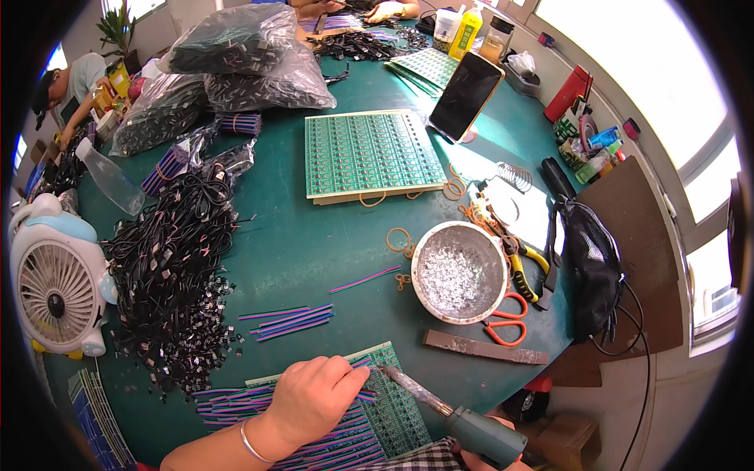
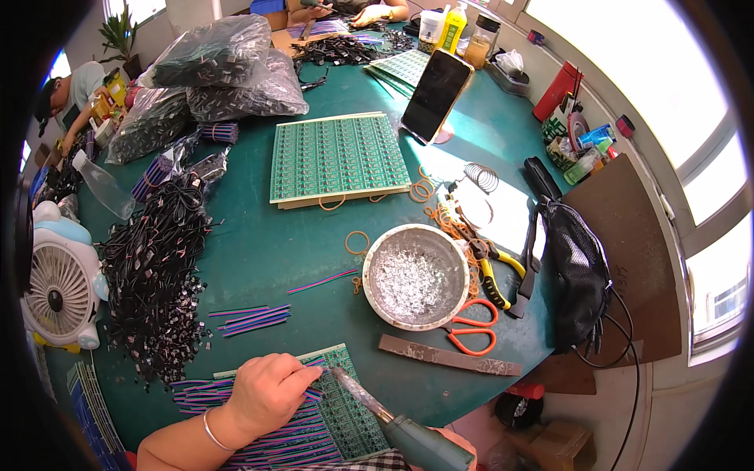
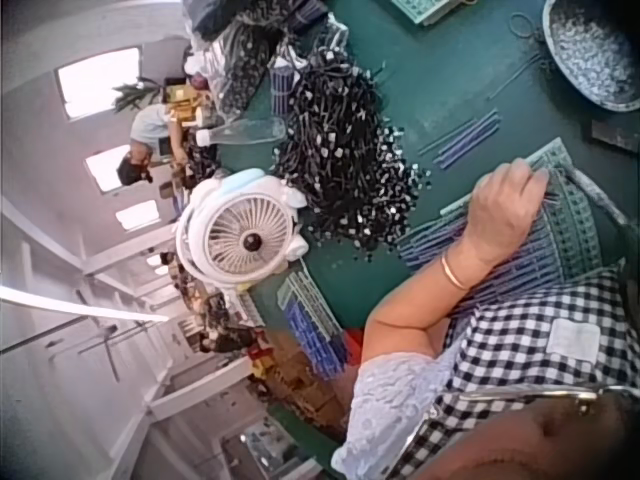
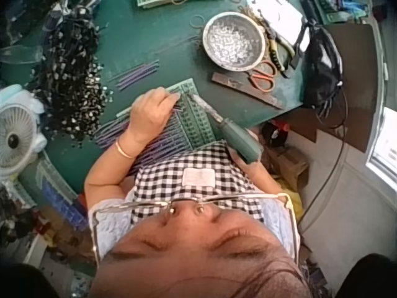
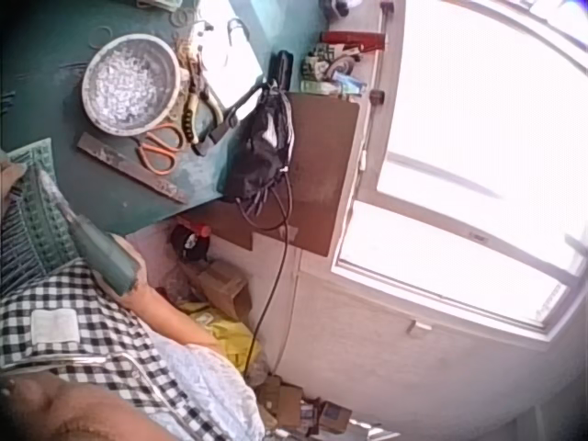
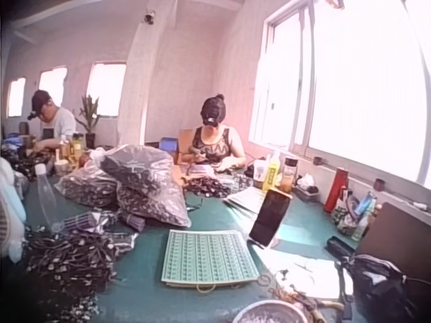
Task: The person arranges ribbon wires onto the contact points of circuit boards and solders them in place using a soldering iron.
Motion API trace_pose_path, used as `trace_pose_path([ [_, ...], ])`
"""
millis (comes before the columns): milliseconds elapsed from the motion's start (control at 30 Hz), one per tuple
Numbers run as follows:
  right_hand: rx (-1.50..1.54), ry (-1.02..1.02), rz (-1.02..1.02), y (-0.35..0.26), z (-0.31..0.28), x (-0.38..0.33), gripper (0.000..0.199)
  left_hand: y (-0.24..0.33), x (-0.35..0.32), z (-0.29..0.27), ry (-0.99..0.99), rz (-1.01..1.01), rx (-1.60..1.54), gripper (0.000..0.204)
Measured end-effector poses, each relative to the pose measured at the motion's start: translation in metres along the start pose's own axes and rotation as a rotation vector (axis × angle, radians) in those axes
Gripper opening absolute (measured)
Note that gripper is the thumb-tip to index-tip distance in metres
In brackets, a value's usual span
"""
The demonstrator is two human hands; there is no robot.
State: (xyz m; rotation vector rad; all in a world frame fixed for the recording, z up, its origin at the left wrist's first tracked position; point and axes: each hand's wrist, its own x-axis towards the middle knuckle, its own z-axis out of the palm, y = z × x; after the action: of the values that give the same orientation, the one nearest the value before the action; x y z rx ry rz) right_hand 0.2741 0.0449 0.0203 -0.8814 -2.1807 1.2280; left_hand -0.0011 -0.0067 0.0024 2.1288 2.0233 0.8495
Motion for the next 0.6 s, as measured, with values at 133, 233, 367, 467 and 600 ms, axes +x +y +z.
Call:
trace_pose_path([
  [133, 0.014, -0.009, -0.077, -0.005, -0.004, 0.005, 0.039, 0.001, 0.001, 0.001, 0.002, 0.029, 0.035, 0.026],
  [233, -0.036, 0.049, -0.069, -0.001, 0.001, 0.001, 0.037, 0.001, 0.000, 0.001, -0.001, 0.043, 0.071, 0.023],
  [367, -0.084, 0.007, 0.004, 0.001, 0.000, -0.005, 0.037, 0.002, -0.001, 0.002, -0.005, 0.053, 0.087, 0.021],
  [467, -0.057, 0.000, 0.028, -0.003, 0.000, -0.003, 0.036, 0.001, -0.001, 0.003, 0.004, 0.056, 0.087, 0.020],
  [600, -0.027, 0.044, 0.008, -0.001, 0.001, -0.001, 0.035, 0.001, -0.001, 0.003, -0.002, 0.051, 0.084, 0.021],
])
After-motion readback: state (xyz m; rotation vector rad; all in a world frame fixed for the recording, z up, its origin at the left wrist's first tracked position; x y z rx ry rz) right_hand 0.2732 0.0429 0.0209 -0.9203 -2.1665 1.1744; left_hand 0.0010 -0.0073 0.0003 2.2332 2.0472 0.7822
